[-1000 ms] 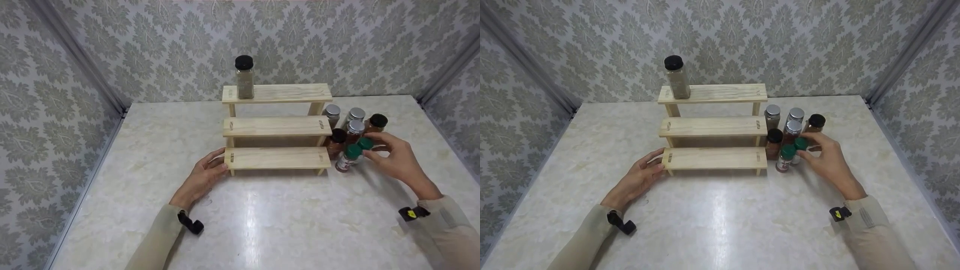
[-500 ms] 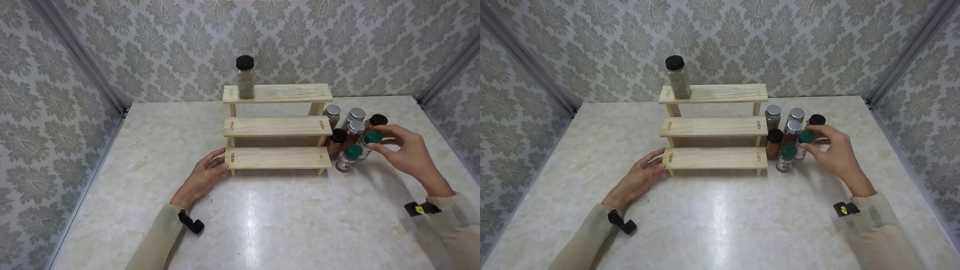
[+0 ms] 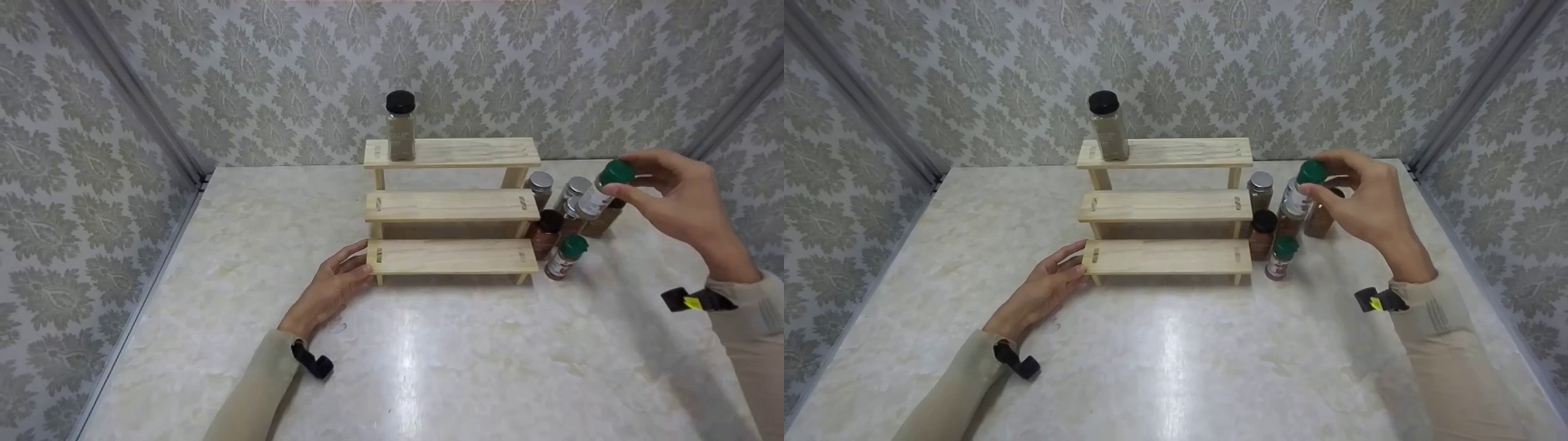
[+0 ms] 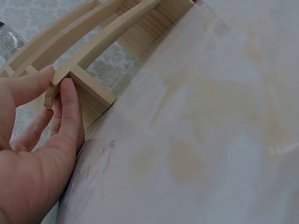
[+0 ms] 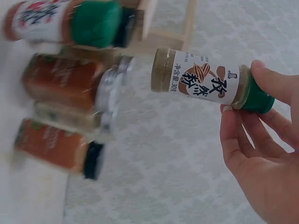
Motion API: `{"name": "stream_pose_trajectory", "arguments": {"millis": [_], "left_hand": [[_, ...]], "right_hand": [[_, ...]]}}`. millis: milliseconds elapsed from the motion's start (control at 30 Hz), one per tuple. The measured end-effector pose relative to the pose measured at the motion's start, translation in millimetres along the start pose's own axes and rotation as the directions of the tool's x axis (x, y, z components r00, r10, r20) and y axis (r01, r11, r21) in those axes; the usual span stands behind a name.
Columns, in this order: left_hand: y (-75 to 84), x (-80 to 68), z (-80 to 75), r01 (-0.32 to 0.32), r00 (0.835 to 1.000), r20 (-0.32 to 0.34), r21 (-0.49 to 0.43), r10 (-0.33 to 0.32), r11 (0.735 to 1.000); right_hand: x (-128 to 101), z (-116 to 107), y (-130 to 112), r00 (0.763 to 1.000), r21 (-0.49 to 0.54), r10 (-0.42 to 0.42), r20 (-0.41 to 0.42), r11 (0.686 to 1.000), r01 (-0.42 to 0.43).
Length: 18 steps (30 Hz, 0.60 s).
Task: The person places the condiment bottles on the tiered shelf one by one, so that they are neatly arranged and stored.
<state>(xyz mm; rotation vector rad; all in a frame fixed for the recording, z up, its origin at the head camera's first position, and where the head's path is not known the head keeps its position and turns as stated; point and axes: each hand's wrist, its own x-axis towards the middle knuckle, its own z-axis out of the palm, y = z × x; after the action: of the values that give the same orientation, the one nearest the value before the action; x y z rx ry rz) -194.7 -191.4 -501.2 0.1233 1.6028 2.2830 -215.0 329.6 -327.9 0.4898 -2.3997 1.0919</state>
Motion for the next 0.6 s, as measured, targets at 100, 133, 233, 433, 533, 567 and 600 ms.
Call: {"name": "stream_pose_trajectory", "arguments": {"millis": [100,133,233,433,533,567,600], "left_hand": [[-0.4,0.5,-0.4,0.002,1.000,-0.009,-0.006,-0.002,1.000],[-0.6,0.7,-0.6,0.003,1.000,-0.011,-0.006,-0.003,1.000],[-1.1,1.3,-1.1,0.003,1.000,-0.014,-0.008,-0.003,1.000],[-0.7,0.8,-1.7,-0.005,1.000,0.000,0.013,0.005,1.000],[-0.5,0.0,-1.1,-0.009,1.000,0.004,0.028,0.009,1.000],[-0.5,-0.1,-0.8,-0.010,1.000,0.004,0.033,0.010,0.999],[-0.4,-0.1,-0.5,-0.012,1.000,0.004,0.038,0.011,0.999]], "right_hand": [[15.0,3.9,-14.9,1.000,0.017,0.016,0.009,1.000,-0.016],[20.0,5.5,-20.1,1.000,0.024,0.012,0.010,1.000,-0.012],[33.5,12.0,-34.5,1.000,0.032,-0.017,0.013,0.999,0.016],[60.5,31.7,-58.0,0.999,0.077,-0.041,0.015,0.996,0.040],[74.0,43.5,-68.2,0.999,0.107,-0.031,0.014,0.994,0.030],[78.1,47.7,-71.6,0.999,0.113,-0.034,0.012,0.993,0.032],[81.7,51.9,-75.1,0.999,0.119,-0.040,0.010,0.992,0.039]]}}
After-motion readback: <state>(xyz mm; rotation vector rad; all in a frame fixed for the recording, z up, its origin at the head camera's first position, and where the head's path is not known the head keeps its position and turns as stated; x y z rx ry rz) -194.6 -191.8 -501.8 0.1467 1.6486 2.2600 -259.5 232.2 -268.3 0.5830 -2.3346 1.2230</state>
